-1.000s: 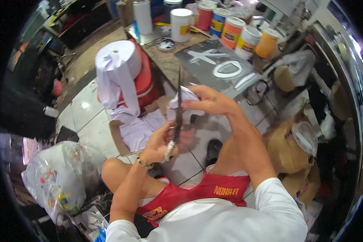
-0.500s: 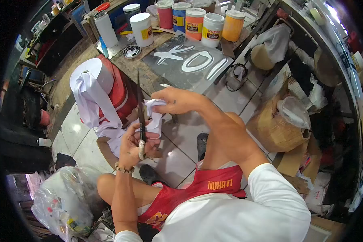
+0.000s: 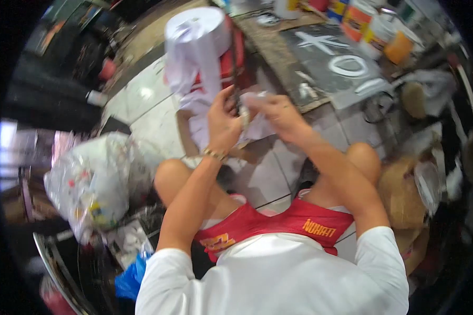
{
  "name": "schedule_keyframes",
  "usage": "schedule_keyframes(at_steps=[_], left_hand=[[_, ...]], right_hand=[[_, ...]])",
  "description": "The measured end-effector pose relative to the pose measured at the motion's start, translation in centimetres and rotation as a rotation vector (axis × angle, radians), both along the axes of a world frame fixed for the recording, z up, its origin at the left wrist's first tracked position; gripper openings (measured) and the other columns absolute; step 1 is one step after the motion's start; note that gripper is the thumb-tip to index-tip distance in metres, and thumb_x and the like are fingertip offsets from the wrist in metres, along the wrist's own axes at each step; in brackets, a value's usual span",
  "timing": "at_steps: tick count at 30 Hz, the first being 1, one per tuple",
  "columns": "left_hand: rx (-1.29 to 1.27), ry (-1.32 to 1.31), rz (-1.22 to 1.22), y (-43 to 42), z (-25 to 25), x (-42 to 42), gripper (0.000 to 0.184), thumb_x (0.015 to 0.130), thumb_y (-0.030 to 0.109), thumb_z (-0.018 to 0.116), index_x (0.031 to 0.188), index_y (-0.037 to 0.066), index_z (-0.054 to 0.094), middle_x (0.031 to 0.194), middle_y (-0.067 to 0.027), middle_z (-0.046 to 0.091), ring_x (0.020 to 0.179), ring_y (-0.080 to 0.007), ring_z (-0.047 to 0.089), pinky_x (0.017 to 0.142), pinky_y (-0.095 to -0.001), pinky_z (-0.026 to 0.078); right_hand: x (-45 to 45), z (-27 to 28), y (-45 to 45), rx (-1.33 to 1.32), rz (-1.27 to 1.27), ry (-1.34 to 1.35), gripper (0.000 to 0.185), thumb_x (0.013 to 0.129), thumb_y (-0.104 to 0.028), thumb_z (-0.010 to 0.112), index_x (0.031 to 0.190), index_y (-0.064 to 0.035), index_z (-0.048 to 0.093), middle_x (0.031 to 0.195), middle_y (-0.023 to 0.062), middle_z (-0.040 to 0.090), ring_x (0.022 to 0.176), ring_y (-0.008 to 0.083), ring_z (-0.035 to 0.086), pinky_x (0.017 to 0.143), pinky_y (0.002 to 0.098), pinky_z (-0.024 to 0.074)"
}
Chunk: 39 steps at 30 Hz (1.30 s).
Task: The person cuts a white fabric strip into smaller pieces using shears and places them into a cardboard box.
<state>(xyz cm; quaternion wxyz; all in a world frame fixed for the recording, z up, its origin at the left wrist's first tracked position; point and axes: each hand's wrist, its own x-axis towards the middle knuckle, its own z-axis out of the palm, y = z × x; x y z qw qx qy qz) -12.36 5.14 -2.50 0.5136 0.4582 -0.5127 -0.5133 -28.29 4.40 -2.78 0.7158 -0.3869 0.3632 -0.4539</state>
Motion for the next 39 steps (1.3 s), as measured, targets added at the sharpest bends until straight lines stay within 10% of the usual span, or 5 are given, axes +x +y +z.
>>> schedule_keyframes(at_steps=[5,13,23,28,39], left_hand=[[-0.179,-0.578,0.192,-2.6,-0.7,2.9,0.059,0.071,0.019,0.079,0.123,0.002,0.058,0.091,-0.0225,0.070,0.088,-0.0304,0.071,0.078,-0.0382,0.056],[-0.147,-1.348,0.307,-3.8,-0.5,7.4,0.039,0.066,0.015,0.074,0.103,0.006,0.064,0.078,-0.0163,0.069,0.076,-0.0345,0.069,0.066,-0.0462,0.055],[-0.503,-0.847,0.122,-1.7,-1.0,2.7,0.046,0.069,0.007,0.068,0.112,0.005,0.051,0.073,-0.0196,0.065,0.068,-0.0425,0.064,0.062,-0.0488,0.054],[-0.488,-0.980,-0.273,0.7,-0.5,0.2,0.071,0.066,0.016,0.075,0.128,0.003,0.043,0.072,-0.0181,0.065,0.075,-0.0399,0.066,0.063,-0.0492,0.052],[-0.533,-1.163,-0.255,0.6,-0.3,1.9,0.050,0.062,0.022,0.079,0.106,0.006,0.062,0.076,-0.0158,0.067,0.074,-0.0357,0.067,0.061,-0.0453,0.053]], right_hand=[[-0.2,-1.0,-1.1,-0.216,-0.116,0.302,0.046,0.087,-0.031,0.073,0.121,-0.0019,0.063,0.101,0.0040,0.067,0.090,0.0094,0.057,0.082,0.0253,0.0459],[-2.1,-1.6,-1.9,-0.395,-0.021,0.570,0.025,0.089,-0.025,0.071,0.101,-0.0033,0.068,0.087,-0.0012,0.060,0.079,0.0075,0.052,0.073,0.0221,0.0400],[-1.0,-2.7,-1.7,-0.171,0.054,0.496,0.078,0.093,-0.063,0.051,0.141,-0.0010,0.047,0.138,0.0104,0.051,0.128,0.0198,0.045,0.106,0.0297,0.0306],[-0.5,-5.0,-0.8,0.027,-0.168,0.400,0.051,0.095,-0.053,0.056,0.095,-0.0038,0.069,0.084,-0.0018,0.063,0.074,0.0067,0.056,0.067,0.0266,0.0454],[0.5,-5.8,-0.7,0.132,0.032,0.433,0.043,0.089,-0.047,0.064,0.079,-0.0055,0.060,0.081,0.0040,0.059,0.074,0.0125,0.058,0.064,0.0320,0.0472]])
